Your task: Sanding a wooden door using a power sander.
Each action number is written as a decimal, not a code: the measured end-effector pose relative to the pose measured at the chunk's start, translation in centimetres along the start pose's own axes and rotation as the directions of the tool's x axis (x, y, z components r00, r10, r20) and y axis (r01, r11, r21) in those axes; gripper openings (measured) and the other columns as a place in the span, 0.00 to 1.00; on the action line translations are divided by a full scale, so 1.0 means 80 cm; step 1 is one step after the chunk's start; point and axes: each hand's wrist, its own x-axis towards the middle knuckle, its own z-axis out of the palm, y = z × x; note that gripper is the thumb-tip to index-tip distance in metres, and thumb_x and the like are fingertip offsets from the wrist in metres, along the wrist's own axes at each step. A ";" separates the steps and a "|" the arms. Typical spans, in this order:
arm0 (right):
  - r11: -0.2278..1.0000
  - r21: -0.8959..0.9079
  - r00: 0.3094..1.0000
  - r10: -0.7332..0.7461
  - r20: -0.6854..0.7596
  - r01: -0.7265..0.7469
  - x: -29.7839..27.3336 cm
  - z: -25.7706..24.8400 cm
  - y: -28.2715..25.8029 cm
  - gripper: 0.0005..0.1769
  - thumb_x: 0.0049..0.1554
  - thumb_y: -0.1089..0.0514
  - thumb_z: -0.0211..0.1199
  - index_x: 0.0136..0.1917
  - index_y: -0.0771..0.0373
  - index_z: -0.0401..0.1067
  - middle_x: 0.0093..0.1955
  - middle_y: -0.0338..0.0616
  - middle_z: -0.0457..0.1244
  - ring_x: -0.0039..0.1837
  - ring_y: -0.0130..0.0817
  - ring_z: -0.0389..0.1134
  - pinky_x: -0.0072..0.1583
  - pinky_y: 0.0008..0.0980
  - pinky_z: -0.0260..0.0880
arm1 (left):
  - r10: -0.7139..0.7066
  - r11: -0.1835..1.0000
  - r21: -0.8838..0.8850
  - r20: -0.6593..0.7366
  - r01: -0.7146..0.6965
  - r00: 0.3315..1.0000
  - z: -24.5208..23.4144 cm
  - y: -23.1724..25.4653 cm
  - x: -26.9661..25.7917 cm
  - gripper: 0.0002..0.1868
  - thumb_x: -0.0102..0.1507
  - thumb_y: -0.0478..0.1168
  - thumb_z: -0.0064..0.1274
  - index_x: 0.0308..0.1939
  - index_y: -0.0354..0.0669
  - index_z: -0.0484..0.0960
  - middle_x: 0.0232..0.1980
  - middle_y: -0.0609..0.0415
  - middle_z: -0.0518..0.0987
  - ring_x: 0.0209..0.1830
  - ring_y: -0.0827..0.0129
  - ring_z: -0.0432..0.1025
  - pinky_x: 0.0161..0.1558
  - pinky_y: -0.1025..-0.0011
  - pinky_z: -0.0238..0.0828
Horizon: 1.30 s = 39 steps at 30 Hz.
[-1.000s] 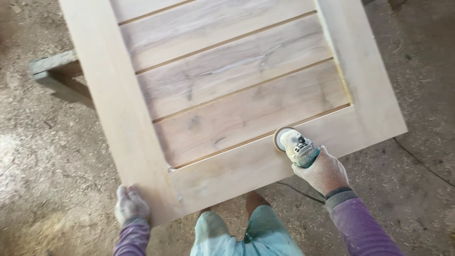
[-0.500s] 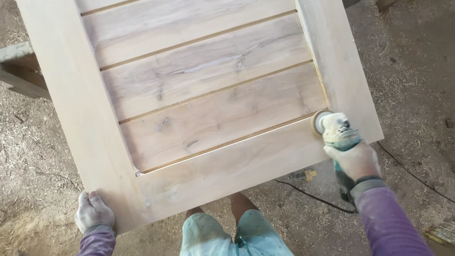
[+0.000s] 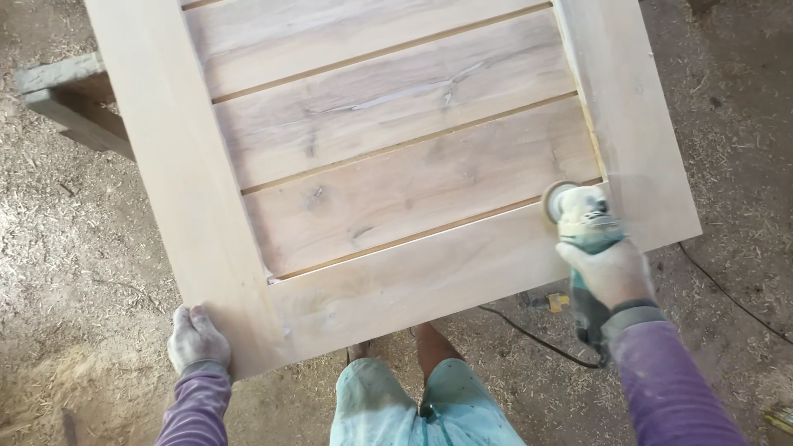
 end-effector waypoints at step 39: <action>0.658 -0.381 0.746 -0.456 0.486 0.650 -0.297 0.272 -0.065 0.32 0.46 0.39 0.73 0.51 0.63 0.67 0.42 0.49 0.72 0.44 0.43 0.76 0.50 0.39 0.78 | 0.203 0.961 -0.199 0.038 -0.192 0.978 0.006 -0.025 0.020 0.21 0.73 0.52 0.35 0.59 0.42 0.73 0.48 0.41 0.84 0.47 0.45 0.79 0.50 0.51 0.76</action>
